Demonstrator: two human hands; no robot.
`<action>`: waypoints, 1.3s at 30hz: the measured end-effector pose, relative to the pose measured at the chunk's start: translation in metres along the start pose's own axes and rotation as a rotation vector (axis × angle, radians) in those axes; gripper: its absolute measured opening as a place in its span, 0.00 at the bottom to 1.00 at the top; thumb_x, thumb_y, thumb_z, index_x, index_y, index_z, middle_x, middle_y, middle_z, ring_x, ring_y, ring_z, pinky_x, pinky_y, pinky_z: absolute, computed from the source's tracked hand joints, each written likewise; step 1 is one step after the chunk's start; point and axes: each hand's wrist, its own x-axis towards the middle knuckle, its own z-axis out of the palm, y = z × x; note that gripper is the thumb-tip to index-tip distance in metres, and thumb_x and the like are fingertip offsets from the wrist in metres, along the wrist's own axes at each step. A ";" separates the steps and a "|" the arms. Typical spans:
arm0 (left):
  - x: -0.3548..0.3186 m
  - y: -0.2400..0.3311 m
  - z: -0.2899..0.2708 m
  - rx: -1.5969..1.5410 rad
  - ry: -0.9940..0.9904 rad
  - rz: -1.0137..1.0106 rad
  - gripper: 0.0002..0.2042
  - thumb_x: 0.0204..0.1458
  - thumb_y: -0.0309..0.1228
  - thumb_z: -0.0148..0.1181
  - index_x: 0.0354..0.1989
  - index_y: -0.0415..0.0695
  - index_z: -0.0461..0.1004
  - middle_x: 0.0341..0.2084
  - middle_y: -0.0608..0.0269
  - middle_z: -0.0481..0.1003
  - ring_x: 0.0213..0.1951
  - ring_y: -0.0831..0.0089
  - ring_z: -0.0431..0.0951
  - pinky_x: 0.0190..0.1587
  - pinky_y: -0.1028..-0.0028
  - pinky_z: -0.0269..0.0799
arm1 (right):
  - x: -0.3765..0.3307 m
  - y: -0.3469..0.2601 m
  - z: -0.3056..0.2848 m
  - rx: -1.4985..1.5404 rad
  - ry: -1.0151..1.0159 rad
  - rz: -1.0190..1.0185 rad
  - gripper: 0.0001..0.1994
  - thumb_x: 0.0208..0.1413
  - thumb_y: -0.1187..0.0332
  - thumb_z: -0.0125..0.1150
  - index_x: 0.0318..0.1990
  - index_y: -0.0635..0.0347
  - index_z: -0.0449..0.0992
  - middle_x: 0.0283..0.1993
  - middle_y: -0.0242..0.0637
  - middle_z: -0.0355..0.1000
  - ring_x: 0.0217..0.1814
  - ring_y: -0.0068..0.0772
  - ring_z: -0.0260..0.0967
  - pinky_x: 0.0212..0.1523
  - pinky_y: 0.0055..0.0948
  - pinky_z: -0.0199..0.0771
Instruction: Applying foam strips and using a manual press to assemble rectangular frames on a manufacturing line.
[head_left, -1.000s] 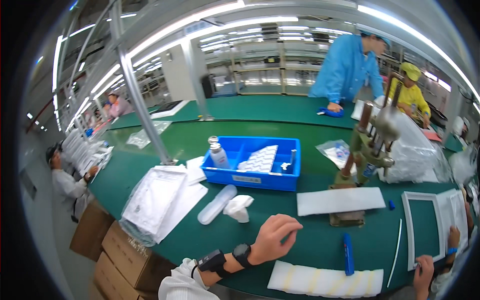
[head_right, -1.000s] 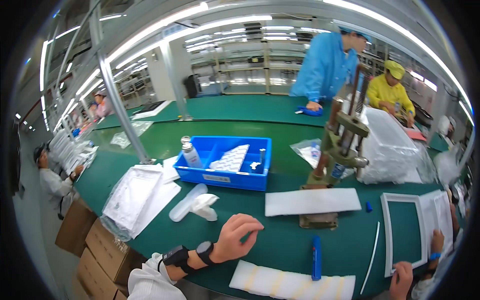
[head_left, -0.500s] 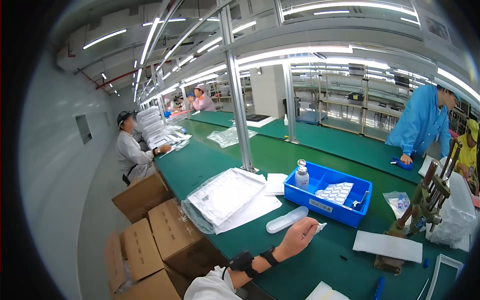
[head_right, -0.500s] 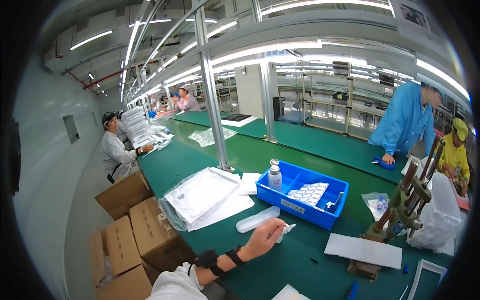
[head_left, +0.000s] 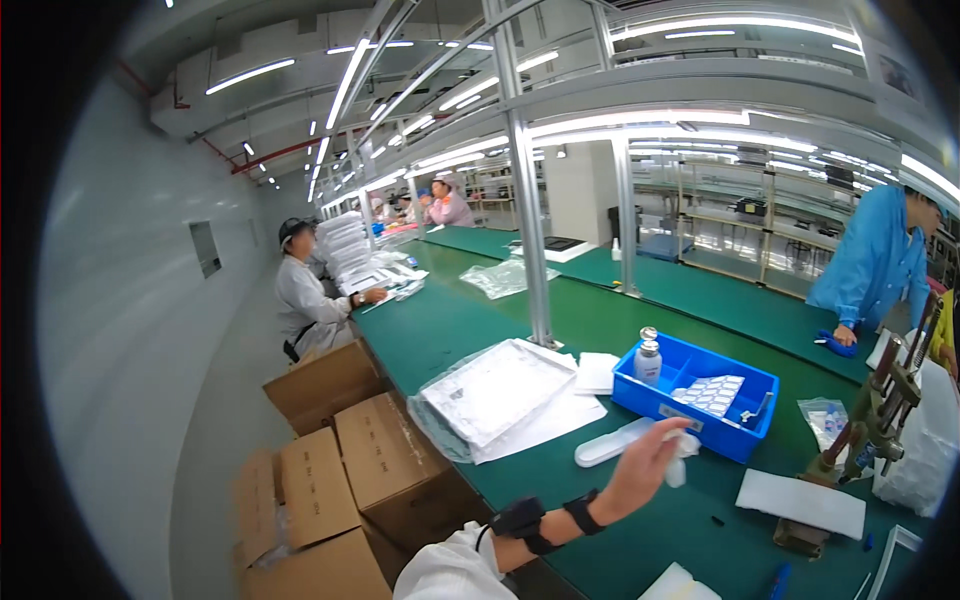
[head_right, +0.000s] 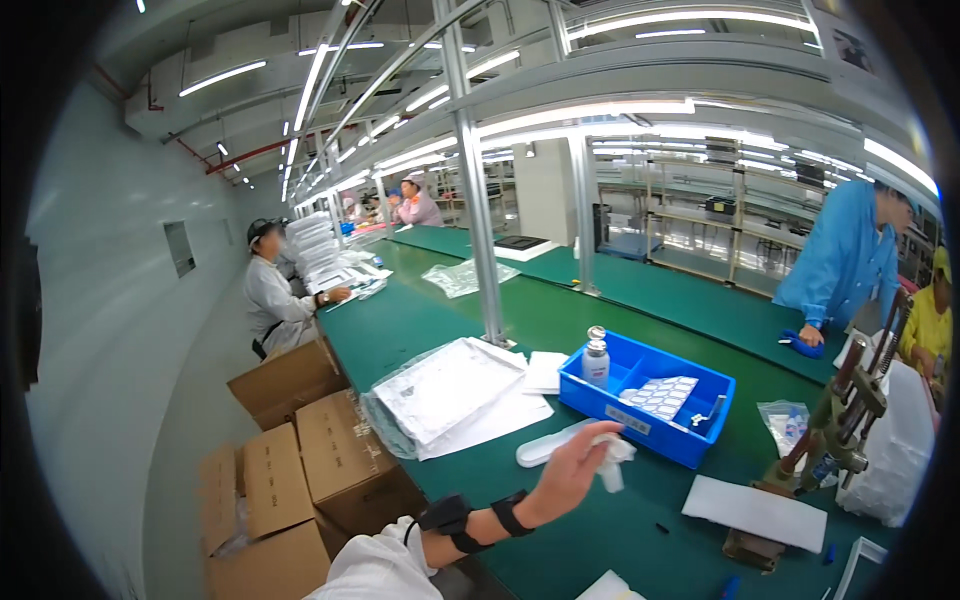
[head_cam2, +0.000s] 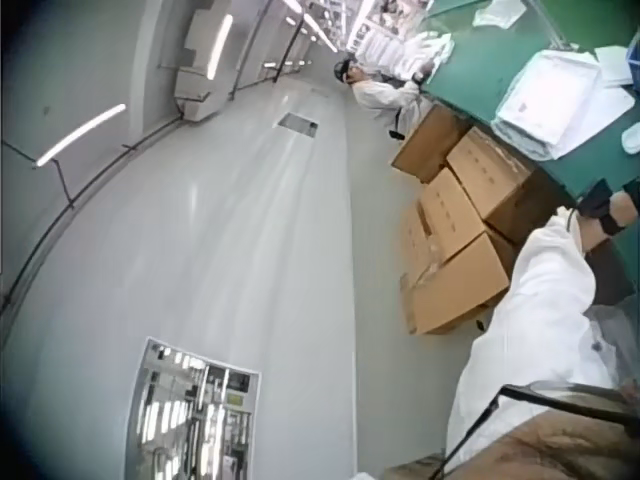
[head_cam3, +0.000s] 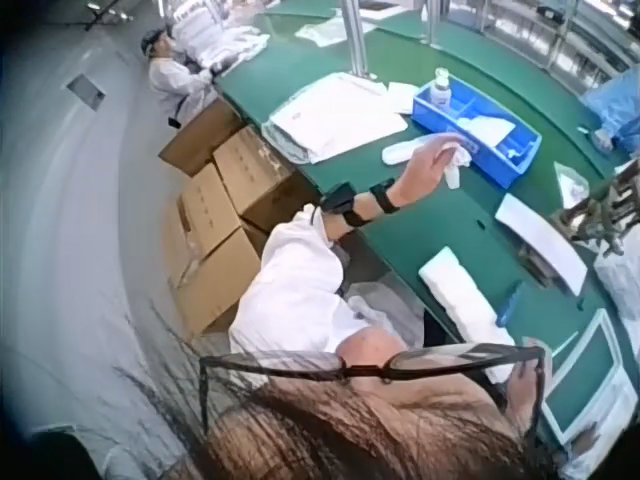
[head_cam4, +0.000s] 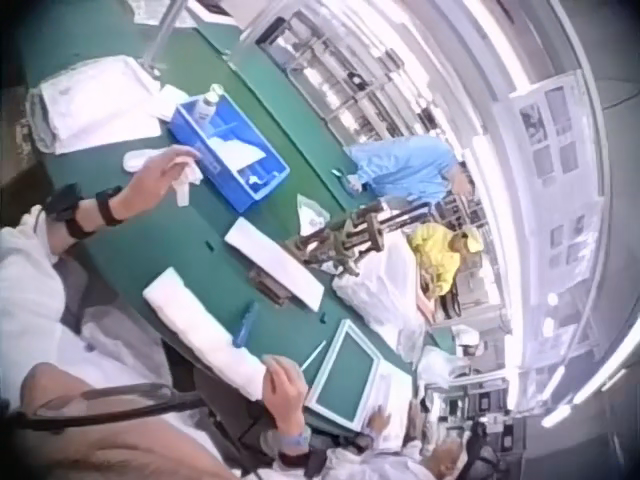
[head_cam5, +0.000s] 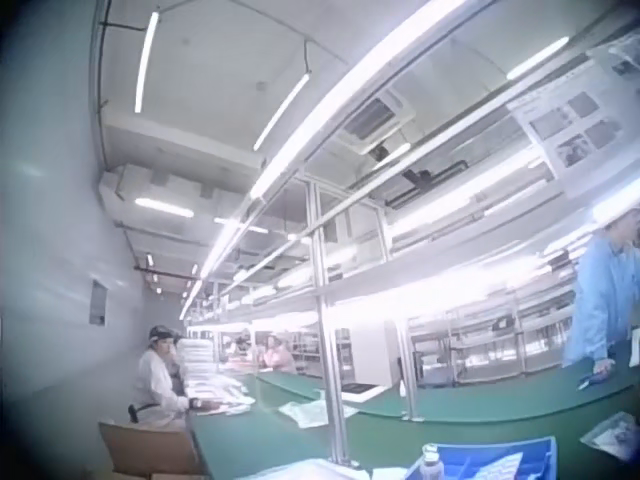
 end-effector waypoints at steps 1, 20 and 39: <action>0.000 0.016 0.001 -0.065 -0.020 0.036 0.15 0.65 0.23 0.47 0.59 0.43 0.69 0.45 0.58 0.78 0.46 0.70 0.79 0.50 0.74 0.72 | 0.020 -0.015 -0.004 0.084 -0.050 -0.041 0.18 0.52 0.80 0.60 0.52 0.62 0.77 0.51 0.50 0.73 0.54 0.53 0.70 0.53 0.43 0.72; -0.076 0.136 0.171 -0.606 -0.764 0.305 0.09 0.61 0.23 0.52 0.49 0.39 0.72 0.45 0.52 0.74 0.47 0.57 0.75 0.50 0.66 0.70 | 0.019 -0.001 0.031 0.327 0.014 0.165 0.17 0.49 0.68 0.73 0.46 0.62 0.79 0.42 0.44 0.79 0.41 0.40 0.79 0.41 0.33 0.79; -0.044 -0.005 0.094 -0.063 -0.561 0.118 0.08 0.61 0.18 0.51 0.45 0.35 0.74 0.42 0.56 0.75 0.44 0.65 0.77 0.49 0.72 0.71 | -0.068 0.198 -0.010 0.148 0.726 0.925 0.26 0.50 0.63 0.72 0.55 0.65 0.73 0.45 0.47 0.79 0.47 0.39 0.78 0.48 0.35 0.77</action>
